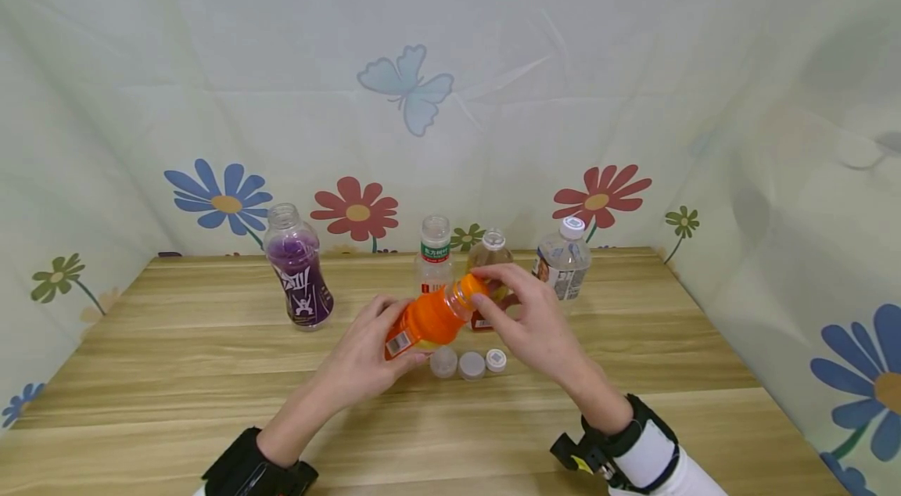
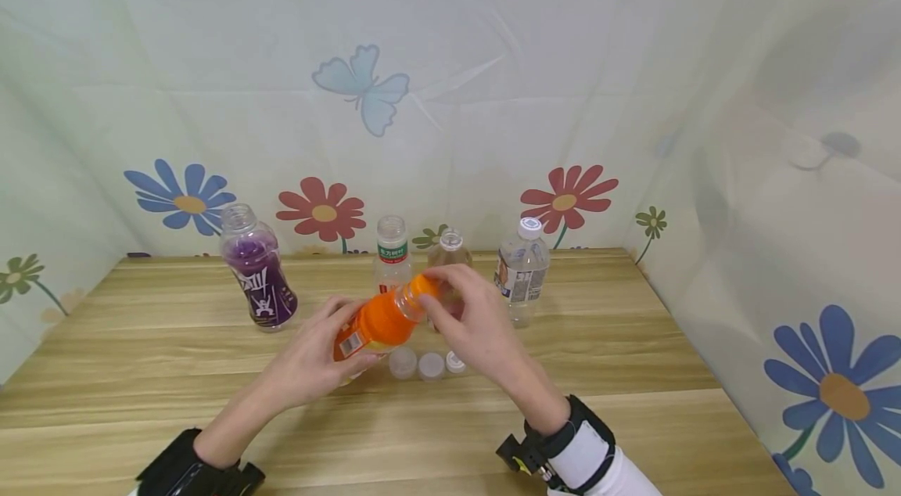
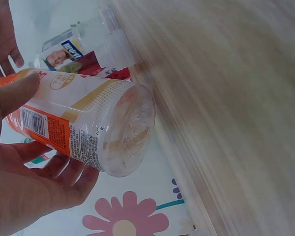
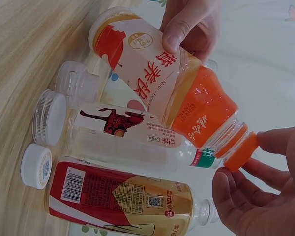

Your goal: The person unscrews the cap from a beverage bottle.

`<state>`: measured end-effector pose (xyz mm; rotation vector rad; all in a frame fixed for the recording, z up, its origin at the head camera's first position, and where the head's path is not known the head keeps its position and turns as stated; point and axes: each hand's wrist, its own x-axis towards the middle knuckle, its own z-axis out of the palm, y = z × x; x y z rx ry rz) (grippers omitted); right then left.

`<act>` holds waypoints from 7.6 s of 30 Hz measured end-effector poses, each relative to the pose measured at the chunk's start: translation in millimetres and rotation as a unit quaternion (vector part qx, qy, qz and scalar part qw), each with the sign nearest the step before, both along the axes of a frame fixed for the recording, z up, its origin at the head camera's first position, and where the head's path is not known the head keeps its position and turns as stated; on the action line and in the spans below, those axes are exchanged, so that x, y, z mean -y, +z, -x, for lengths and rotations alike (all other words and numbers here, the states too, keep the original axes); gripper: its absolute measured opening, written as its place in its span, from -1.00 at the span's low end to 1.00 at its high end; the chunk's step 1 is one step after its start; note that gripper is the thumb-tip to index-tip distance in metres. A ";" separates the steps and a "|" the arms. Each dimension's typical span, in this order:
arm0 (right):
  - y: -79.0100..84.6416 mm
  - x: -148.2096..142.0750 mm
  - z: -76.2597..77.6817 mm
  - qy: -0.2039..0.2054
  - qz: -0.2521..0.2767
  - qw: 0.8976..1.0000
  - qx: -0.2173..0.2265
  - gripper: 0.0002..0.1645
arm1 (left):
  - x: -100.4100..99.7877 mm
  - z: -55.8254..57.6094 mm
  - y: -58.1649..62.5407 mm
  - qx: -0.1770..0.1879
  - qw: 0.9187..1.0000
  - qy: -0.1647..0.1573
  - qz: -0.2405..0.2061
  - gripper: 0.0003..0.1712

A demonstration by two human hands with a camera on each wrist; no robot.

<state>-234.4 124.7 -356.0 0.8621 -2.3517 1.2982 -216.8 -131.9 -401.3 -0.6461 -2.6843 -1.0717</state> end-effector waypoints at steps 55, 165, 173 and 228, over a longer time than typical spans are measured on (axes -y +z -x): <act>0.5 1.4 0.0 -0.045 -0.009 0.998 0.050 -0.71 | 0.7 1.7 -0.4 0.001 1.000 -0.003 0.004 -0.19; 5.6 -4.2 1.6 0.043 -0.050 0.998 0.016 -0.45 | 3.9 2.7 -2.2 0.001 1.000 -0.003 0.001 -0.21; 6.9 -3.7 -0.8 0.015 -0.062 0.997 0.033 -0.43 | 3.4 2.4 -2.3 0.001 1.000 -0.004 -0.001 -0.21; 5.8 -4.7 -1.5 0.020 -0.079 0.996 0.048 -0.50 | 2.8 4.0 -5.3 0.002 1.000 0.003 0.013 -0.17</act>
